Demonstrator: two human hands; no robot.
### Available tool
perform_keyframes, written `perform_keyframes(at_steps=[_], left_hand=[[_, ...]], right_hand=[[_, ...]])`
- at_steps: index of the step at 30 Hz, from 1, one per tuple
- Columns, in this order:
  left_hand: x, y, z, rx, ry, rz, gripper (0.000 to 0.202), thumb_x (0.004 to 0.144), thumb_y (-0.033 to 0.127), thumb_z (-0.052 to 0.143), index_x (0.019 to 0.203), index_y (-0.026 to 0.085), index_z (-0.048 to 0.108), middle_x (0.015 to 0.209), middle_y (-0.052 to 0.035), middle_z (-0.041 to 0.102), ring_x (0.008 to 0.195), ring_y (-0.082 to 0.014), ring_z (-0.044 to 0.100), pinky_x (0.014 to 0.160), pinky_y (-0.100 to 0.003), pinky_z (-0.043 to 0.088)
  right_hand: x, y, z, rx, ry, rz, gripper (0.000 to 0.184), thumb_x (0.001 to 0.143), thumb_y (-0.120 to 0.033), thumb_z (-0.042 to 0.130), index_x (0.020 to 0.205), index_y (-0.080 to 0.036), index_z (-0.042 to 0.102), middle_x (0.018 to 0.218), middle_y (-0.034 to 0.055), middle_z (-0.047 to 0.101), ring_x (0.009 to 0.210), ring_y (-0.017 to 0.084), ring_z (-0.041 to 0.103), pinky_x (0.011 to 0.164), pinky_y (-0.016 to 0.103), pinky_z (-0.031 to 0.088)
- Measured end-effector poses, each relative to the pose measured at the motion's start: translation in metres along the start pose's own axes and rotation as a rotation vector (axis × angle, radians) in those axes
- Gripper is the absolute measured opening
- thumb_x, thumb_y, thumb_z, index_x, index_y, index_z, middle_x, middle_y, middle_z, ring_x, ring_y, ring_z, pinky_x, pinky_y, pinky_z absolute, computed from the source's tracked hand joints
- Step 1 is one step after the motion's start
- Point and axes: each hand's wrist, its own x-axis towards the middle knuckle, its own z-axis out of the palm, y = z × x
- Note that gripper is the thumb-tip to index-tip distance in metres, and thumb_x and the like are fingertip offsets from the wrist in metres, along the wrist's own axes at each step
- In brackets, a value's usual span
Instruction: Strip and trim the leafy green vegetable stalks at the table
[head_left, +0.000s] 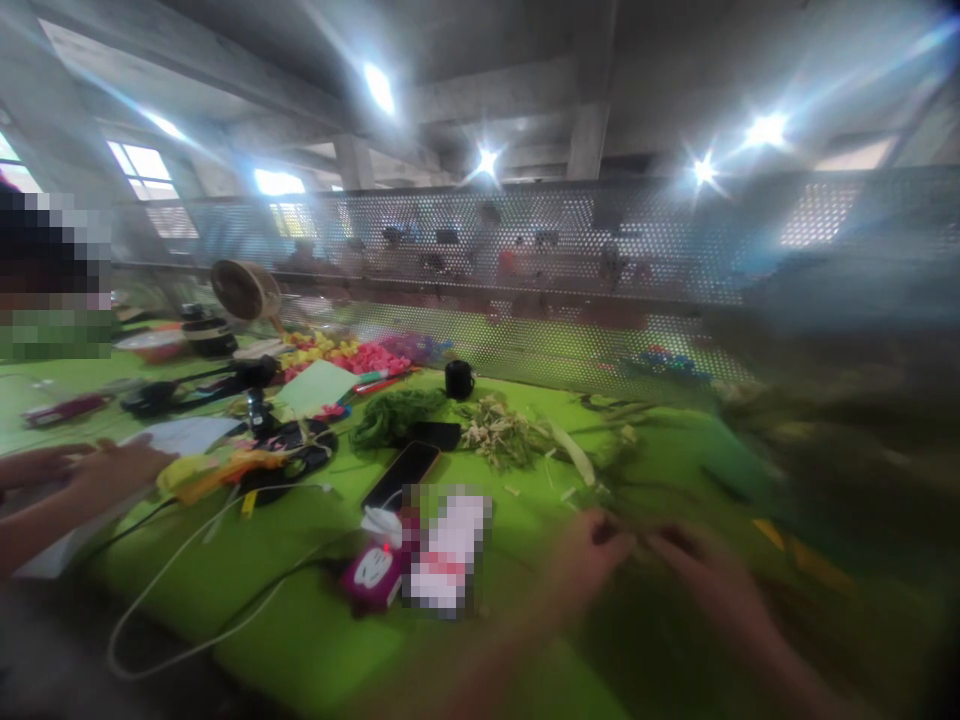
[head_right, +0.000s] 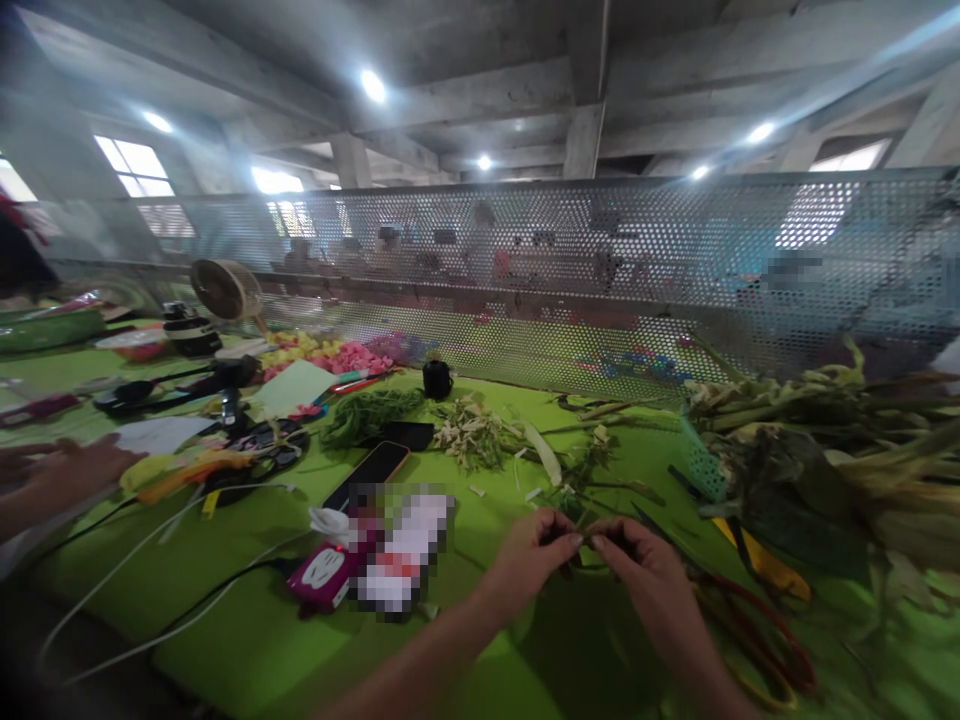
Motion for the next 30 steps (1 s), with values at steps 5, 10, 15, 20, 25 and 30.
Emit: perform_keyframes(at_steps=[5, 10, 15, 20, 25, 30], left_hand=[[0.0, 0.002, -0.003, 0.067, 0.004, -0.012, 0.018, 0.073, 0.03, 0.06, 0.081, 0.015, 0.064, 0.072, -0.0015, 0.06, 0.068, -0.0135, 0.052, 0.064, -0.025, 0.039], [0.004, 0.001, -0.009, 0.017, -0.044, -0.102, 0.019, 0.068, 0.031, 0.063, 0.079, 0.015, 0.066, 0.068, -0.0003, 0.057, 0.064, -0.0123, 0.05, 0.061, -0.025, 0.038], [0.007, -0.002, -0.015, -0.082, -0.102, -0.113, 0.019, 0.063, 0.029, 0.067, 0.075, 0.013, 0.067, 0.068, -0.002, 0.06, 0.063, -0.0115, 0.05, 0.065, -0.025, 0.04], [0.006, -0.003, -0.012, -0.031, -0.063, -0.066, 0.021, 0.066, 0.028, 0.065, 0.08, 0.013, 0.067, 0.067, -0.0011, 0.059, 0.059, -0.0099, 0.048, 0.058, -0.023, 0.037], [0.003, -0.002, -0.008, 0.079, -0.029, -0.008, 0.021, 0.068, 0.029, 0.064, 0.081, 0.014, 0.067, 0.067, -0.001, 0.059, 0.059, -0.0103, 0.048, 0.055, -0.022, 0.037], [0.003, -0.001, -0.009, 0.059, -0.018, -0.005, 0.019, 0.069, 0.03, 0.064, 0.078, 0.014, 0.067, 0.066, -0.0014, 0.058, 0.059, -0.0109, 0.05, 0.057, -0.024, 0.04]], right_hand=[[-0.002, 0.003, 0.0, -0.027, -0.02, -0.024, 0.021, 0.063, -0.039, 0.06, 0.069, -0.02, 0.068, 0.072, 0.0028, 0.072, 0.071, 0.021, 0.064, 0.065, 0.026, 0.049], [-0.002, 0.008, 0.001, -0.019, -0.042, -0.052, 0.018, 0.066, -0.037, 0.06, 0.07, -0.021, 0.066, 0.068, 0.0021, 0.07, 0.069, 0.021, 0.063, 0.063, 0.027, 0.048], [-0.002, 0.013, 0.003, 0.028, -0.058, -0.079, 0.018, 0.068, -0.037, 0.061, 0.072, -0.02, 0.066, 0.069, 0.0019, 0.069, 0.068, 0.02, 0.061, 0.063, 0.027, 0.047], [0.0, 0.019, 0.004, -0.01, -0.055, -0.056, 0.024, 0.068, -0.044, 0.062, 0.069, -0.02, 0.062, 0.064, -0.0001, 0.064, 0.064, 0.017, 0.058, 0.057, 0.024, 0.043], [0.0, 0.015, 0.005, -0.086, -0.019, -0.036, 0.026, 0.065, -0.046, 0.063, 0.062, -0.02, 0.059, 0.058, -0.0015, 0.062, 0.058, 0.016, 0.056, 0.053, 0.024, 0.04], [-0.002, 0.006, 0.003, -0.095, -0.031, -0.019, 0.024, 0.066, -0.043, 0.062, 0.063, -0.02, 0.06, 0.062, 0.0006, 0.066, 0.062, 0.019, 0.06, 0.054, 0.025, 0.041]])
